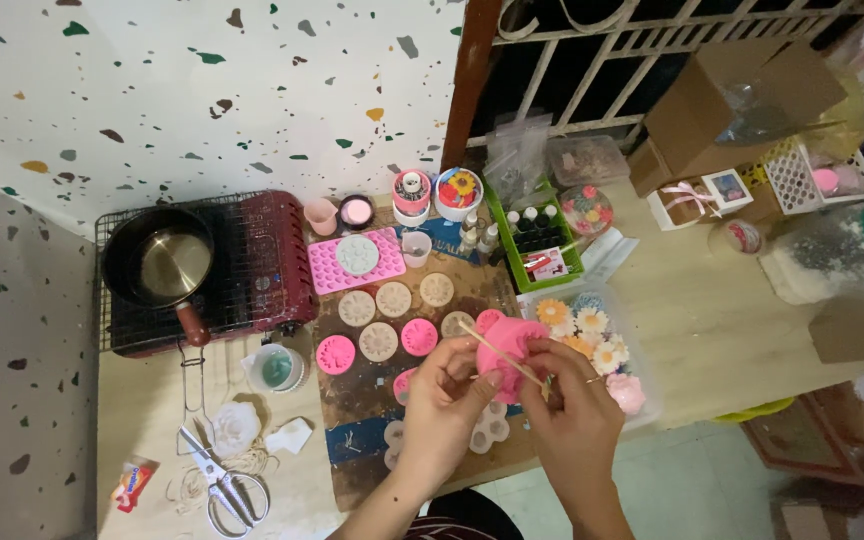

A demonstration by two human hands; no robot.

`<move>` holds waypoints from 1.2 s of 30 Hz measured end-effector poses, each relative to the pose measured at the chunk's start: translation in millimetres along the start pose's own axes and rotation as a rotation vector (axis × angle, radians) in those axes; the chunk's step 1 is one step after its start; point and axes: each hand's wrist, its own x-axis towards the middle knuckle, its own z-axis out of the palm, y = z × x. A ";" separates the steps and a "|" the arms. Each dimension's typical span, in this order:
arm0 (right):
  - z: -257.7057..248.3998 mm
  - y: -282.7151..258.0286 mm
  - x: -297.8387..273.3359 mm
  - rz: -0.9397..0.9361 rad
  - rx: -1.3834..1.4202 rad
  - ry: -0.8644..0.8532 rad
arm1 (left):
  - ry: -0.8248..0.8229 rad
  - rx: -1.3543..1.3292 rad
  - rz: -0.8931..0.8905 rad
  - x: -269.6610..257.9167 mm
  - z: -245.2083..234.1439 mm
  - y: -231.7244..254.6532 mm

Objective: Preparing decorative candle molds and manipulating wax for candle creation.

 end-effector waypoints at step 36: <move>246.8 357.4 26.3 0.787 0.418 -0.040 | 0.449 -0.107 -0.471 38.8 -149.8 -122.1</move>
